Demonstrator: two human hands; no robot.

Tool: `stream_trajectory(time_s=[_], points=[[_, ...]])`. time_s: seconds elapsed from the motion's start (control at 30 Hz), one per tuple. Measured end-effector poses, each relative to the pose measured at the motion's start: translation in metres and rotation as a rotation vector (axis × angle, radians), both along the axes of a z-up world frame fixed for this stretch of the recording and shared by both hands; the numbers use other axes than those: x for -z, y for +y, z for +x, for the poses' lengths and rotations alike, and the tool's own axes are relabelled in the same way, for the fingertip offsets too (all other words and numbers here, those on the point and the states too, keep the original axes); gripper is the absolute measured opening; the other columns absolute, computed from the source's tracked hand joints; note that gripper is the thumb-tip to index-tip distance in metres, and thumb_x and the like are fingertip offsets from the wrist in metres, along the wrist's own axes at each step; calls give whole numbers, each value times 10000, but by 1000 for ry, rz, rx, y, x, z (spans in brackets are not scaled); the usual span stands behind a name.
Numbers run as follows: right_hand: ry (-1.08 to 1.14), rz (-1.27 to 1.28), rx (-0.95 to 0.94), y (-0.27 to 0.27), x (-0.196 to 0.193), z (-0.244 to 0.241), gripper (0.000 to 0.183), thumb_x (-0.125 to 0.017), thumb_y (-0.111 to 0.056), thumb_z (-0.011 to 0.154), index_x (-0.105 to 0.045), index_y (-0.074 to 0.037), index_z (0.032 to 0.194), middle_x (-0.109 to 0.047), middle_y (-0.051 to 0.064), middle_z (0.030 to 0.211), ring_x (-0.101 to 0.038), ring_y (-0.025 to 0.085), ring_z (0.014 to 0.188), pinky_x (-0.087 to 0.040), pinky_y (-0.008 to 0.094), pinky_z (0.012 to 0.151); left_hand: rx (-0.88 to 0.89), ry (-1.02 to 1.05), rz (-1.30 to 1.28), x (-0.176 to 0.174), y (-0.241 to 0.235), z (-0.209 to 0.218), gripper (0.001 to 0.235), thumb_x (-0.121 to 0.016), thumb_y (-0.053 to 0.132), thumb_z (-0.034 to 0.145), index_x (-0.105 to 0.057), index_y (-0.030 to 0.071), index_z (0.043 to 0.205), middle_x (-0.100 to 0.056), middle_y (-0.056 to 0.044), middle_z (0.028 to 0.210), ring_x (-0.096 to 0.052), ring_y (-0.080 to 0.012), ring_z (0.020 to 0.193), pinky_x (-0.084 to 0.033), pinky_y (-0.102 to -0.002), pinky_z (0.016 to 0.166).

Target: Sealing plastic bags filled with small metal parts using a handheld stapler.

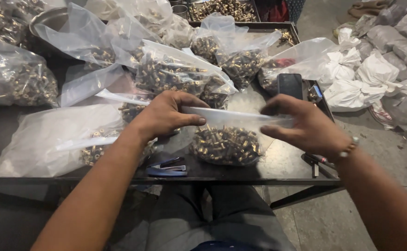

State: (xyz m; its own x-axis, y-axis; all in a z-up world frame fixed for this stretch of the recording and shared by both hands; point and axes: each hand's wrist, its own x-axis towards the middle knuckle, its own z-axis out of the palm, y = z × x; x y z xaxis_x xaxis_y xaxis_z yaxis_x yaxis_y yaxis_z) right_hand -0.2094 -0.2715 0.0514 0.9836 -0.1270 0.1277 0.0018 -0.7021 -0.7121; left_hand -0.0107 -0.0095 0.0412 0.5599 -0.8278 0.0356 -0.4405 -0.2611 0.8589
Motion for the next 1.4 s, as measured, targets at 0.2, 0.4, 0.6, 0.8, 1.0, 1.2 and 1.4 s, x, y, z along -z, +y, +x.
stream_trajectory(time_s=[0.2,0.4,0.6,0.8,1.0,1.2,1.4], points=[[20,-201,103,10,9,21,210,-708,-301,965,-756,-96,968,-747,63,779,-692,158,684,-545,314,609,-89,136,-4,22,-2,5,247,-839,228,831,-829,70,1021,-773,-9,810,-626,-76,683,-513,-253,611],[335,406,195,-1,28,19,116,-730,-200,900,-775,-97,876,-665,-21,678,-491,70,536,-401,242,478,-146,356,-129,35,4,-12,263,-795,192,826,-789,72,1059,-760,-13,831,-648,-75,690,-538,-243,602],[518,585,261,-2,35,21,130,-819,-160,825,-743,-60,859,-632,-19,684,-488,59,562,-349,234,477,-218,-470,74,6,3,-42,245,-801,342,863,-802,133,991,-717,-42,910,-660,-179,819,-535,-354,716],[522,578,157,-11,42,26,137,-815,-161,828,-738,-52,861,-619,-18,670,-472,62,550,-332,232,464,94,-826,60,-10,4,-62,246,-787,362,813,-806,173,970,-704,-5,947,-666,-207,911,-492,-406,834],[477,623,86,-11,42,23,147,-796,-169,841,-737,-46,898,-635,-19,689,-503,51,564,-376,219,474,140,-857,149,-10,8,-68,102,-737,243,851,-769,154,892,-682,-26,891,-653,-233,880,-470,-423,824],[425,335,42,-2,30,8,158,-774,-252,867,-782,-101,913,-687,21,730,-541,99,602,-439,266,517,133,-968,65,12,14,-79,87,-649,100,916,-668,115,832,-647,-57,835,-660,-233,805,-492,-419,800],[-283,-507,-260,67,-5,4,201,-791,-314,800,-768,-152,919,-723,51,904,-673,225,818,-541,372,677,136,-991,-66,11,13,-80,20,-630,94,860,-623,101,877,-619,-80,863,-665,-284,824,-501,-430,764]])
